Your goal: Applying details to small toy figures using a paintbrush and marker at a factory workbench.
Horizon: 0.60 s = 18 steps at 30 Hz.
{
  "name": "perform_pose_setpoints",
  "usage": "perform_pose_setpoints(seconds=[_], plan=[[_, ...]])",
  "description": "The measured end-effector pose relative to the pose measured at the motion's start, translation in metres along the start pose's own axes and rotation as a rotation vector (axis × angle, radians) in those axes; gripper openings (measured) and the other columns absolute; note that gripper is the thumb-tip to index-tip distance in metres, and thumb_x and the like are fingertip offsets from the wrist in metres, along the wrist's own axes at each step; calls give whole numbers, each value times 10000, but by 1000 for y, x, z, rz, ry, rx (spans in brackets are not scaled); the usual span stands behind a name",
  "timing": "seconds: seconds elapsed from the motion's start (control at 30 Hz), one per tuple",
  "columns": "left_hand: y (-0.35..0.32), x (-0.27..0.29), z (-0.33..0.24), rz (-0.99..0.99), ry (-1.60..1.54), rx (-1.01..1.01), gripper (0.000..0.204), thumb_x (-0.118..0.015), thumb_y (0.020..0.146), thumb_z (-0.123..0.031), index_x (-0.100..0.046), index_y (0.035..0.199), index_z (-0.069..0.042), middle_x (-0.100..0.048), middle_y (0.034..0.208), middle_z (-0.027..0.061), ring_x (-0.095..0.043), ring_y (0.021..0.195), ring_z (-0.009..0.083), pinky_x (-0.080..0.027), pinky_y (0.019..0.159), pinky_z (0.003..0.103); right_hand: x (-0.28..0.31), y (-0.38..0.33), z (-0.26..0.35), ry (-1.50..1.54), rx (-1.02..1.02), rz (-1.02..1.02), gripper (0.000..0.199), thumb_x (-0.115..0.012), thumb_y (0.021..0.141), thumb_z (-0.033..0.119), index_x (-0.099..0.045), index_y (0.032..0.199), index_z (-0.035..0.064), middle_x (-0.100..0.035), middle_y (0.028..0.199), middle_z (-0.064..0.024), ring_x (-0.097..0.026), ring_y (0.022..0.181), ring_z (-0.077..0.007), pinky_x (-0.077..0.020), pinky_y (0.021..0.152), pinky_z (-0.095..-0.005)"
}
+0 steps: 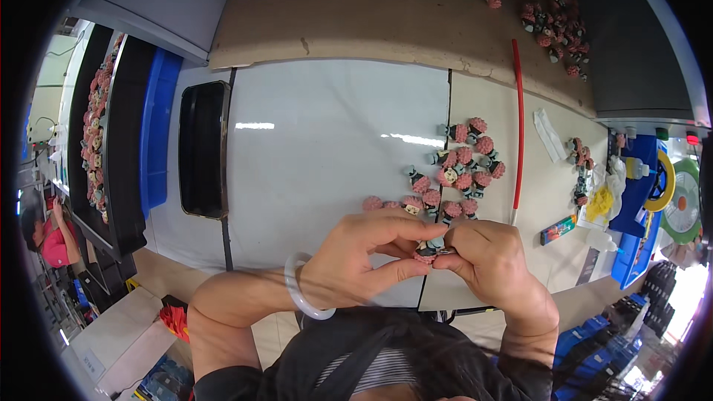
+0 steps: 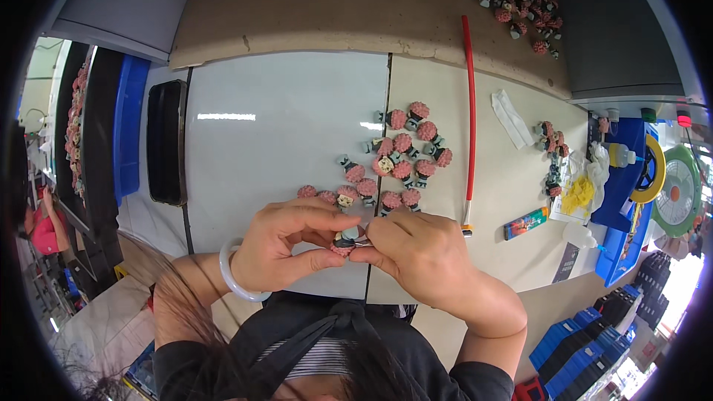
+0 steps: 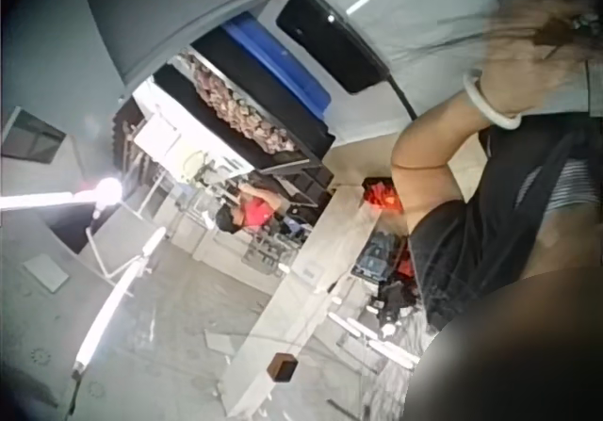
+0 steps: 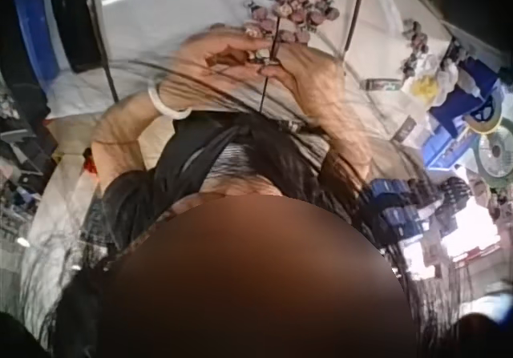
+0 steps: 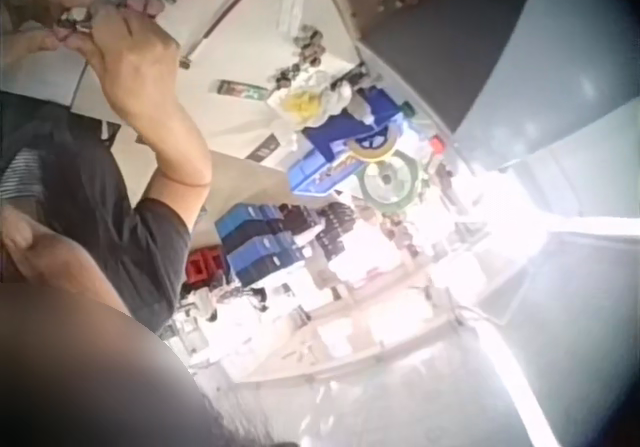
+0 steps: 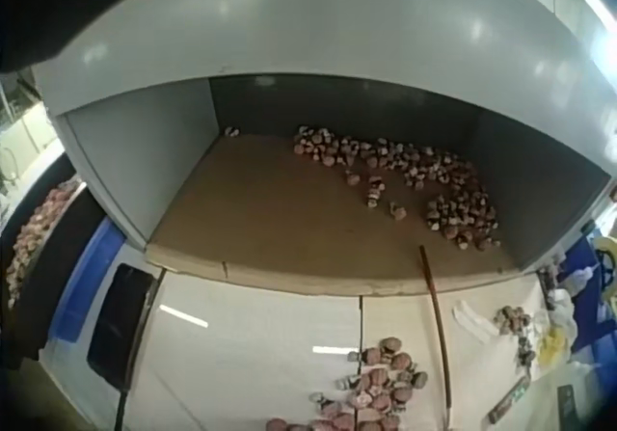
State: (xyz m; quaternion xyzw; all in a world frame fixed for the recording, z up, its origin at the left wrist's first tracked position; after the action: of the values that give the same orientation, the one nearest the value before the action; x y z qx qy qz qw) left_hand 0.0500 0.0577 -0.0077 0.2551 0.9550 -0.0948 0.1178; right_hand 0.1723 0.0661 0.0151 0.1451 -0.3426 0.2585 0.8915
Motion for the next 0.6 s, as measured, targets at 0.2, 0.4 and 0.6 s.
perform_pose_setpoints(seconds=[0.2, 0.4, 0.6], plan=[[2, 3, -5, -1, 61, -49, 412, -656, 709, 53, -558, 1105, -5, -489, 1003, 98, -557, 846, 149, -523, 731, 252, 0, 1, 3, -36, -8, 16, 299, -676, 695, 248, -448, 660, 57, -418, 542, -47, -466, 476, -218, -369, 407, -327], [1, 3, -3, -4, 50, -40, 415, -654, 709, 59, -560, 1107, -12, -482, 956, 87, -552, 797, 130, -521, 707, 240, -4, 0, 2, -34, -12, 38, 306, -673, 695, 251, -439, 652, 58, -424, 555, -49, -480, 497, -220, -375, 408, -330], [1, 2, -2, 22, 22, -20, 411, -649, 718, 58, -560, 1111, -17, -475, 941, 81, -548, 774, 121, -517, 692, 229, -2, 2, 3, 3, -22, 43, 314, -670, 698, 258, -433, 642, 60, -412, 548, -50, -477, 499, -221, -372, 406, -330]])
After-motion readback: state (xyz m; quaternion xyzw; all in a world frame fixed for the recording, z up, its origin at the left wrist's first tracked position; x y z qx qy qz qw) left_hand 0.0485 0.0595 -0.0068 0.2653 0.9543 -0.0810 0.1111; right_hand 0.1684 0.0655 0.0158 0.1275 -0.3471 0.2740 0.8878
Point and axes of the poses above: each hand's wrist, its own y-axis towards the middle knuckle, its own x-axis out of the back of the hand, z = x × y, the point moved 7 cm from there along y, towards the middle knuckle
